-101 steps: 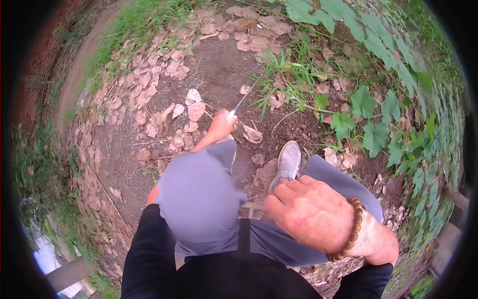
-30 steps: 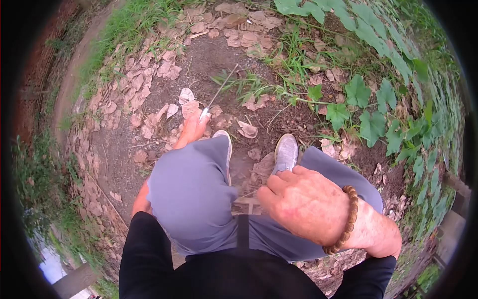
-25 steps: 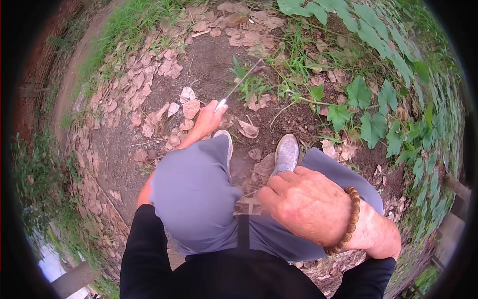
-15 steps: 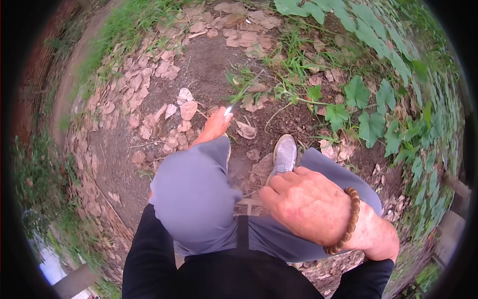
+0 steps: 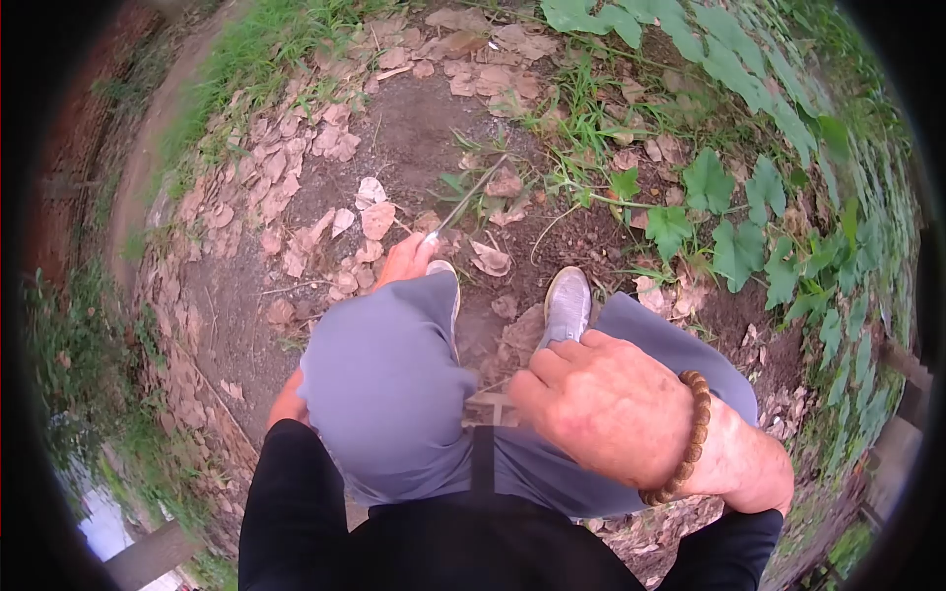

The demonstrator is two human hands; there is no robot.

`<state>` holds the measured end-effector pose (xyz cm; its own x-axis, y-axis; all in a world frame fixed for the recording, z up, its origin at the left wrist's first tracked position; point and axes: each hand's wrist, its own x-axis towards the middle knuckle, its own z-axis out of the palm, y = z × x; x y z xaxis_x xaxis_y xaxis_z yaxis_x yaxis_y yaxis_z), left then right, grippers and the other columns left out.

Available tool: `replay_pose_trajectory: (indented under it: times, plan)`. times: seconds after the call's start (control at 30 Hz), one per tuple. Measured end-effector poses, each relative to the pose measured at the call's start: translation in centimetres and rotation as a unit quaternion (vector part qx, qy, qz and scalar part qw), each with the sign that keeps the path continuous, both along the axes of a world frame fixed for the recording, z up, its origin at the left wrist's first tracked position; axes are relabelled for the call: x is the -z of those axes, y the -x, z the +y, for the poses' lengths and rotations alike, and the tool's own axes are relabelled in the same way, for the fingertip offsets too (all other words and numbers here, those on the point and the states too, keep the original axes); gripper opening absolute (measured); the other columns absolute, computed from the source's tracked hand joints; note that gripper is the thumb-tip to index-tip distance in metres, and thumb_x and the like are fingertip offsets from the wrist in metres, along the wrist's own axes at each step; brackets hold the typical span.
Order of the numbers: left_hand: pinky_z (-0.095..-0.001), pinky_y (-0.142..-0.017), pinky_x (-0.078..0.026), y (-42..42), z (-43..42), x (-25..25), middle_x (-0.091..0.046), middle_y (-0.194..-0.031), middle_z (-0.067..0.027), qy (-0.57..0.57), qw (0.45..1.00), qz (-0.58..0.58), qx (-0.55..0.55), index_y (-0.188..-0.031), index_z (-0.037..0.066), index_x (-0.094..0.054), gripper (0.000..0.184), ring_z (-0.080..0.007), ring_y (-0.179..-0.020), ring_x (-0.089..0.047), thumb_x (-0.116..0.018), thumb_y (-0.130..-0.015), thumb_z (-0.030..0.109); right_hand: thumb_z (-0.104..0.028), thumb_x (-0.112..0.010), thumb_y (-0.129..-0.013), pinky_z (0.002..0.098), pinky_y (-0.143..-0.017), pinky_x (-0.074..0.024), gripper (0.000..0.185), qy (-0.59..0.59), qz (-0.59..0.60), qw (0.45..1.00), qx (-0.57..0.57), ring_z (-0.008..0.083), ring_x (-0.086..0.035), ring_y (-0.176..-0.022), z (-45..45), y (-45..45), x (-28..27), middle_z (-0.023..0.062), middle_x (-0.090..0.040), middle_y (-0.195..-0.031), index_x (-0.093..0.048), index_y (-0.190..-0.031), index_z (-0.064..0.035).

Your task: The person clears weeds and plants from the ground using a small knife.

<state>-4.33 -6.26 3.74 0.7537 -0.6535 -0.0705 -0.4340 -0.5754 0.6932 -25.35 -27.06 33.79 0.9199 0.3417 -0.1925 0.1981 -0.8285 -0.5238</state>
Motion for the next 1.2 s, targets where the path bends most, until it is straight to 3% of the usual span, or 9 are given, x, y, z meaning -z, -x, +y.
replay_pose_trajectory:
  times: [0.1,0.2,0.27,0.5,0.8,0.87,0.93,1.07,1.2]
  plan:
    - [-0.0461,-0.074,-0.046,-2.6,-1.8,3.1,-0.064,-0.085,-0.0221,0.012,0.991,0.13,-0.004,-0.1,0.001,-0.058,0.032,-0.0404,-0.082,-0.062,-0.059,-0.098,0.033,-0.014,-0.062,-0.083,0.0364,-0.072,-0.0496,0.01,0.005,0.0,1.0,-0.003,0.0252,-0.064,-0.079,-0.1,-0.2,0.0,0.0078,-0.058,-0.08,-0.056,-0.084,-0.0063]
    - [-0.0455,-0.072,-0.046,-2.6,-5.0,3.0,-0.062,-0.081,-0.0188,0.01,0.994,0.106,0.008,-0.098,0.001,-0.058,0.033,-0.0386,-0.078,-0.06,-0.059,-0.097,0.034,-0.014,-0.063,-0.083,0.0366,-0.072,-0.0498,0.011,0.009,-0.001,1.0,-0.004,0.0256,-0.065,-0.079,0.0,-0.3,0.4,0.0082,-0.059,-0.08,-0.056,-0.084,-0.0062]
    - [-0.0491,-0.072,-0.046,-2.7,-7.0,2.2,-0.064,-0.083,-0.024,0.007,0.978,0.209,-0.014,-0.095,0.002,-0.056,0.032,-0.0474,-0.083,-0.06,-0.055,-0.097,0.033,-0.014,-0.063,-0.083,0.0367,-0.072,-0.0499,0.011,0.01,0.0,1.0,-0.003,0.0257,-0.065,-0.079,0.0,-0.4,0.4,0.0083,-0.059,-0.08,-0.056,-0.084,-0.0062]
    - [-0.0529,-0.074,-0.045,-3.5,-5.5,6.5,-0.064,-0.088,-0.0262,-0.094,0.992,0.077,0.037,-0.099,0.004,-0.054,0.034,-0.0482,-0.088,-0.061,-0.053,-0.097,0.038,-0.014,-0.062,-0.083,0.0364,-0.073,-0.0499,0.009,0.015,0.0,1.0,-0.005,0.0251,-0.065,-0.079,0.0,-0.5,0.2,0.0078,-0.059,-0.08,-0.056,-0.083,-0.0066]
    - [-0.0482,-0.067,-0.048,-4.0,-6.2,6.6,-0.063,-0.078,-0.0187,-0.041,0.994,0.094,0.048,-0.094,0.001,-0.053,0.033,-0.0367,-0.075,-0.065,-0.056,-0.097,0.034,-0.013,-0.062,-0.082,0.0356,-0.073,-0.0499,0.008,0.014,0.007,1.0,-0.005,0.0239,-0.064,-0.08,-0.1,-0.1,0.1,0.0076,-0.059,-0.08,-0.057,-0.084,-0.0063]
    - [-0.0437,-0.057,-0.049,-4.0,-7.7,4.0,-0.062,-0.071,-0.013,-0.133,0.949,0.286,0.008,-0.092,0.001,-0.054,0.031,-0.0265,-0.061,-0.065,-0.056,-0.096,0.031,-0.013,-0.062,-0.082,0.0359,-0.073,-0.05,0.009,0.012,0.007,1.0,-0.011,0.0241,-0.064,-0.08,-0.1,-0.3,0.2,0.0079,-0.059,-0.081,-0.057,-0.085,-0.0063]
    - [-0.0409,-0.048,-0.047,-4.1,-8.1,4.7,-0.061,-0.068,-0.0101,-0.095,0.949,0.3,-0.004,-0.092,0.002,-0.055,0.028,-0.0208,-0.051,-0.061,-0.057,-0.095,0.03,-0.014,-0.062,-0.083,0.0369,-0.073,-0.0502,0.01,0.002,0.003,1.0,-0.015,0.0256,-0.064,-0.081,-0.2,-0.5,0.2,0.009,-0.06,-0.081,-0.057,-0.085,-0.0057]
    - [-0.0506,-0.077,-0.048,-4.7,-7.2,7.6,-0.067,-0.088,-0.0256,-0.111,0.987,0.114,0.03,-0.097,-0.002,-0.061,0.04,-0.0425,-0.088,-0.065,-0.056,-0.092,0.037,-0.013,-0.063,-0.085,0.0384,-0.073,-0.0495,0.009,0.001,0.011,1.0,-0.017,0.027,-0.064,-0.08,0.1,-0.9,0.0,0.0093,-0.06,-0.081,-0.058,-0.087,-0.0054]
    - [-0.0523,-0.082,-0.047,-3.6,-6.0,9.9,-0.066,-0.098,-0.0289,-0.092,0.981,0.168,-0.014,-0.099,-0.002,-0.06,0.042,-0.0451,-0.097,-0.063,-0.055,-0.093,0.038,-0.01,-0.064,-0.086,0.0394,-0.071,-0.0473,0.008,-0.006,-0.001,1.0,0.0,0.0274,-0.063,-0.078,0.0,-1.1,-0.1,0.0079,-0.059,-0.08,-0.059,-0.091,-0.0069]
